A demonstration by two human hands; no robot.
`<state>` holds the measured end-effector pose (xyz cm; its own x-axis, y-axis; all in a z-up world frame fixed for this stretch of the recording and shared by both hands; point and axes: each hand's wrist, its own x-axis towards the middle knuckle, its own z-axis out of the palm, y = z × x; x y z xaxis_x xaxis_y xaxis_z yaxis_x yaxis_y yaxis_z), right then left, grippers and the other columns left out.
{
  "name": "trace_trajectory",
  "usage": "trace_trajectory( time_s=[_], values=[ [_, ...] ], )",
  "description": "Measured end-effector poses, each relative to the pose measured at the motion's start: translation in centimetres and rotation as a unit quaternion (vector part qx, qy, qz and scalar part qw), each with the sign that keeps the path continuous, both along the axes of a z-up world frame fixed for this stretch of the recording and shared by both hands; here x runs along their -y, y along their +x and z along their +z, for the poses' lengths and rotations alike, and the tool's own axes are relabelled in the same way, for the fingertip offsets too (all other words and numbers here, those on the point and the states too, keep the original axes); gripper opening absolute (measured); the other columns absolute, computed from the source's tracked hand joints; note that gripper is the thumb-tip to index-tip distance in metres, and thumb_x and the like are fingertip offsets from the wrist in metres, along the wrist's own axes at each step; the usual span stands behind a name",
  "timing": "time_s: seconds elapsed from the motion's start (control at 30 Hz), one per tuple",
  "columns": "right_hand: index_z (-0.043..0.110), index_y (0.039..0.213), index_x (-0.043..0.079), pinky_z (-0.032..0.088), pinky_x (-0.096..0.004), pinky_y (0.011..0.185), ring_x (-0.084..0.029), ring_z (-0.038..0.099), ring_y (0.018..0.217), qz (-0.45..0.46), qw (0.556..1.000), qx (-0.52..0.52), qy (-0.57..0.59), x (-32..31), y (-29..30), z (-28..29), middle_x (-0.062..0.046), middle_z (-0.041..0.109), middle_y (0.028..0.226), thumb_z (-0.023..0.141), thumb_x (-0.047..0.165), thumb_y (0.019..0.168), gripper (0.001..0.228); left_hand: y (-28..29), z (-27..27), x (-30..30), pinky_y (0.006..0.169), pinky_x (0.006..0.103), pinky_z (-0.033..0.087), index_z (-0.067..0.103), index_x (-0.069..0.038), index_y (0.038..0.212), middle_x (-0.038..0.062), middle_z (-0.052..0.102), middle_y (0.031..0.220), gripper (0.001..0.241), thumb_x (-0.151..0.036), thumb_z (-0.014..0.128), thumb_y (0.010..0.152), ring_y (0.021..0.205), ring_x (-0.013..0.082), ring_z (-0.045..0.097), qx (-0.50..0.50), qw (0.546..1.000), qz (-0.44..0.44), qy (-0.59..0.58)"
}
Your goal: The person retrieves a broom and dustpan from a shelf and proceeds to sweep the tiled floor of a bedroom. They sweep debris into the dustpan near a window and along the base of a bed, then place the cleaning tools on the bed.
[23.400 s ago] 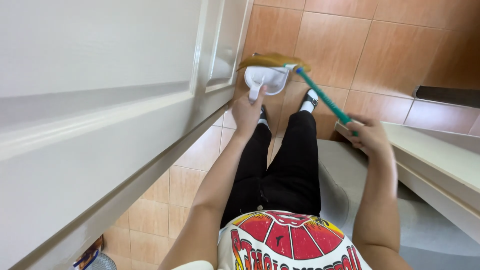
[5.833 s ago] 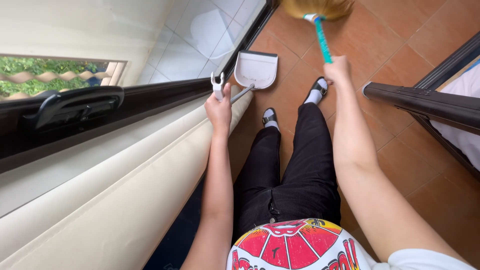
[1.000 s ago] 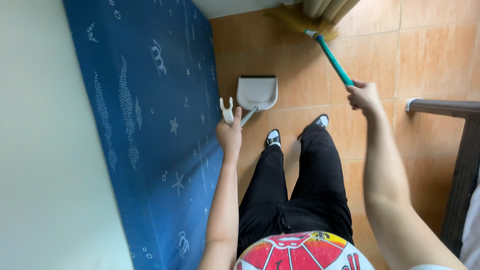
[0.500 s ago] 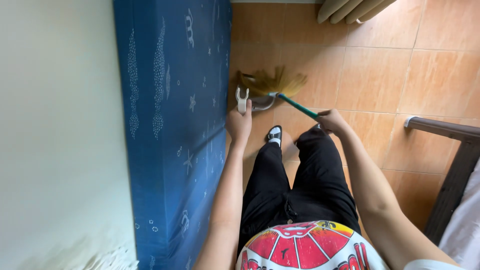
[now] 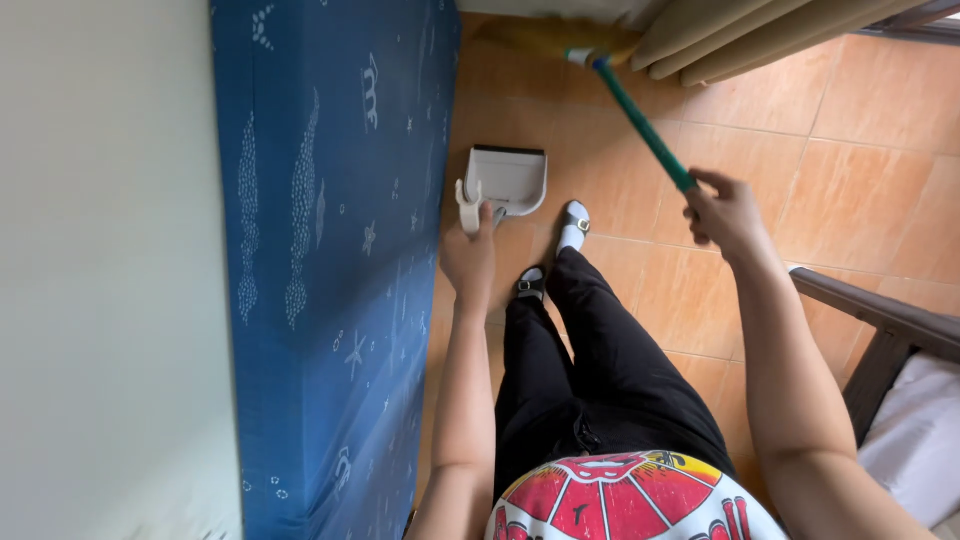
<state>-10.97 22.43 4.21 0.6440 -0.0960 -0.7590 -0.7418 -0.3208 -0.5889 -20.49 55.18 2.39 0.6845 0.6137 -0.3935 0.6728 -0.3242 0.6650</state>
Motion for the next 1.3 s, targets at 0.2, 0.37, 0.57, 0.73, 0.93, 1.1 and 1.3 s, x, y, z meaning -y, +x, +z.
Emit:
trace_trajectory(
  time_s=[0.2, 0.37, 0.57, 0.73, 0.93, 1.1, 1.3],
  values=[
    [0.057, 0.139, -0.001, 0.048, -0.029, 0.045, -0.013, 0.056, 0.053, -0.013, 0.998, 0.062, 0.030, -1.9, 12.0, -17.4, -0.007, 0.060, 0.072, 0.058, 0.011, 0.101, 0.040, 5.4, -2.0, 1.7, 0.073, 0.0453, 0.053, 0.079, -0.009, 0.090, 0.014, 0.076, 0.082, 0.046, -0.051, 0.061, 0.096, 0.082, 0.0344, 0.074, -0.046, 0.998, -0.033, 0.004],
    [0.061, 0.120, -0.008, 0.037, -0.033, 0.038, -0.019, 0.051, 0.046, 0.040, 0.997, -0.063, 0.021, -3.5, 13.5, -28.8, -0.013, 0.054, 0.063, 0.053, 0.007, 0.100, 0.026, 6.8, -3.0, 3.5, 0.073, 0.0474, 0.054, 0.081, -0.012, 0.092, 0.015, 0.075, 0.079, 0.044, -0.051, 0.061, 0.096, 0.081, 0.0375, 0.072, -0.050, 0.995, -0.059, 0.058],
    [0.061, 0.135, -0.003, 0.044, -0.028, 0.043, -0.013, 0.054, 0.051, 0.045, 0.997, -0.063, 0.003, 0.4, 8.1, -12.4, -0.010, 0.064, 0.071, 0.064, 0.013, 0.098, 0.041, 6.7, -2.9, 2.7, 0.070, 0.0482, 0.054, 0.081, -0.013, 0.090, 0.015, 0.073, 0.073, 0.041, -0.050, 0.063, 0.094, 0.074, 0.0371, 0.072, -0.060, 0.996, -0.034, 0.050],
    [0.063, 0.139, 0.002, 0.041, -0.029, 0.043, -0.012, 0.052, 0.052, 0.025, 0.999, -0.011, -0.023, 1.1, 9.7, -4.8, -0.008, 0.063, 0.072, 0.062, 0.013, 0.100, 0.040, 4.9, -2.7, 2.8, 0.069, 0.0488, 0.054, 0.080, -0.011, 0.090, 0.016, 0.072, 0.074, 0.037, -0.044, 0.064, 0.095, 0.073, 0.0388, 0.070, -0.038, 0.997, -0.024, 0.056],
    [0.059, 0.131, 0.001, 0.046, -0.031, 0.042, -0.014, 0.055, 0.049, 0.028, 0.998, 0.045, 0.015, -2.1, 15.0, -17.7, -0.009, 0.058, 0.067, 0.057, 0.012, 0.102, 0.032, 2.4, -4.5, 3.1, 0.068, 0.0479, 0.054, 0.078, -0.008, 0.087, 0.017, 0.072, 0.073, 0.033, -0.038, 0.066, 0.093, 0.072, 0.0388, 0.070, -0.039, 0.997, -0.019, 0.065],
    [0.054, 0.107, 0.000, 0.031, -0.036, 0.034, -0.021, 0.046, 0.042, -0.002, 0.986, -0.128, 0.106, -3.2, 8.1, -38.8, -0.012, 0.048, 0.061, 0.059, 0.009, 0.097, 0.015, 2.3, -3.1, 2.8, 0.066, 0.0458, 0.053, 0.077, -0.007, 0.088, 0.016, 0.071, 0.070, 0.034, -0.038, 0.067, 0.094, 0.069, 0.0356, 0.071, -0.045, 0.998, -0.002, 0.047],
    [0.067, 0.124, 0.007, 0.045, -0.038, 0.039, -0.024, 0.059, 0.042, 0.176, 0.976, -0.122, -0.036, -4.9, -4.5, -23.5, -0.016, 0.064, 0.065, 0.061, 0.010, 0.094, 0.031, 1.6, -2.8, 2.8, 0.064, 0.0444, 0.053, 0.078, -0.006, 0.091, 0.015, 0.072, 0.070, 0.035, -0.038, 0.065, 0.095, 0.067, 0.0322, 0.072, -0.011, 0.999, -0.019, 0.028]
  ],
)
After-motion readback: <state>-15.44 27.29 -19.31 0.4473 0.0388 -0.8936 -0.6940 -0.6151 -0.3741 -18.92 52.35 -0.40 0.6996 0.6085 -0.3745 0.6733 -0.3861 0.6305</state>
